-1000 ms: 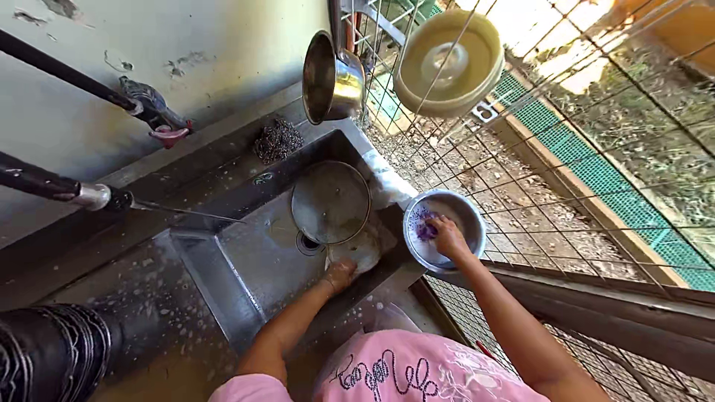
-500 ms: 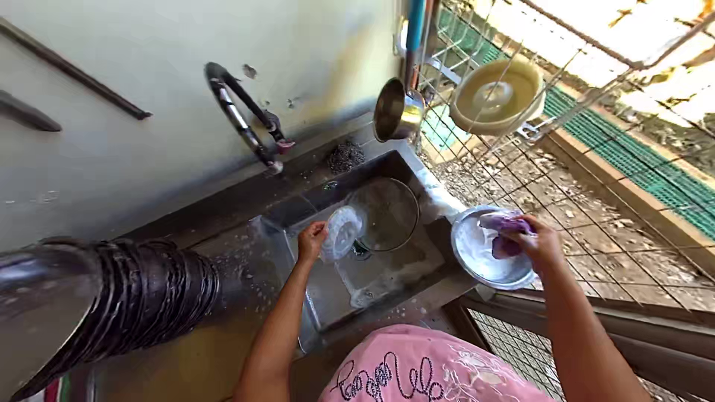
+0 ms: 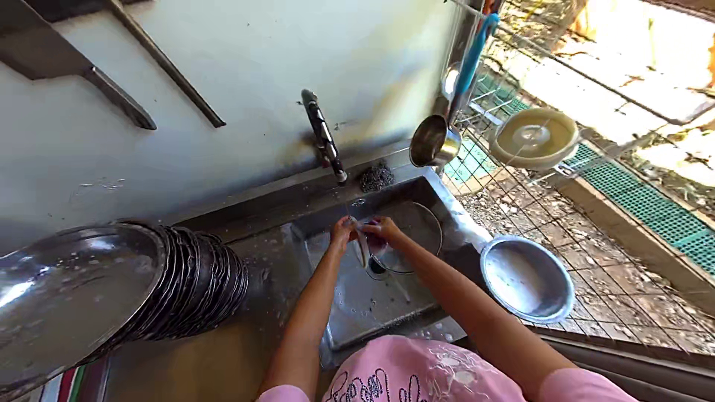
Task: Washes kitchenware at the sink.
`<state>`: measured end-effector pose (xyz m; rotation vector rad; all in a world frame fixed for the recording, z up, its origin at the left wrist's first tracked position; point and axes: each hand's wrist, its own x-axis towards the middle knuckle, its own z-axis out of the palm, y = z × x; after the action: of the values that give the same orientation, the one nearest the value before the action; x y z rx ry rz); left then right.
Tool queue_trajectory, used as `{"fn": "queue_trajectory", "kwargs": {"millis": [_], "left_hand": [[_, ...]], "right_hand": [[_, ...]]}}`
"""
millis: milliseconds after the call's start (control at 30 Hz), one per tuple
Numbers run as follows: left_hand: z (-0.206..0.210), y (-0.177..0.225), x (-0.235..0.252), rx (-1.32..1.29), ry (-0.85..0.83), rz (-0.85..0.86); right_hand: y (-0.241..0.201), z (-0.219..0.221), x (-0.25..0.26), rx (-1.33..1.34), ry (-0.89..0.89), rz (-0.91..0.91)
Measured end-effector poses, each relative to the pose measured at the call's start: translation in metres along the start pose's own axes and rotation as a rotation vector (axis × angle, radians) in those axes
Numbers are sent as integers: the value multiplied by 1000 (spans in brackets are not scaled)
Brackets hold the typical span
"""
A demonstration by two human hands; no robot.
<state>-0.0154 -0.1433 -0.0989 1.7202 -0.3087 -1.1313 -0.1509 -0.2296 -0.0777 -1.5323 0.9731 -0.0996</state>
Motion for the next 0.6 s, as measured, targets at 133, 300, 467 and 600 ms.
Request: {"fn": "queue_trajectory", "kwargs": {"millis": [133,300,467,600], "left_hand": [[-3,-1,1,-21,-58,4],[-7,-5,7,-57,-121,12],[-8,-6,17,17,-139,-13],[-12,-2,16,-8,-170,-6]], "right_hand": [[-8,17,17,-153,-98,26],[-1,15,19,-60,-125,27],[3,13,23,-87,-120,30],[2,11,24,-108,-103,33]]}}
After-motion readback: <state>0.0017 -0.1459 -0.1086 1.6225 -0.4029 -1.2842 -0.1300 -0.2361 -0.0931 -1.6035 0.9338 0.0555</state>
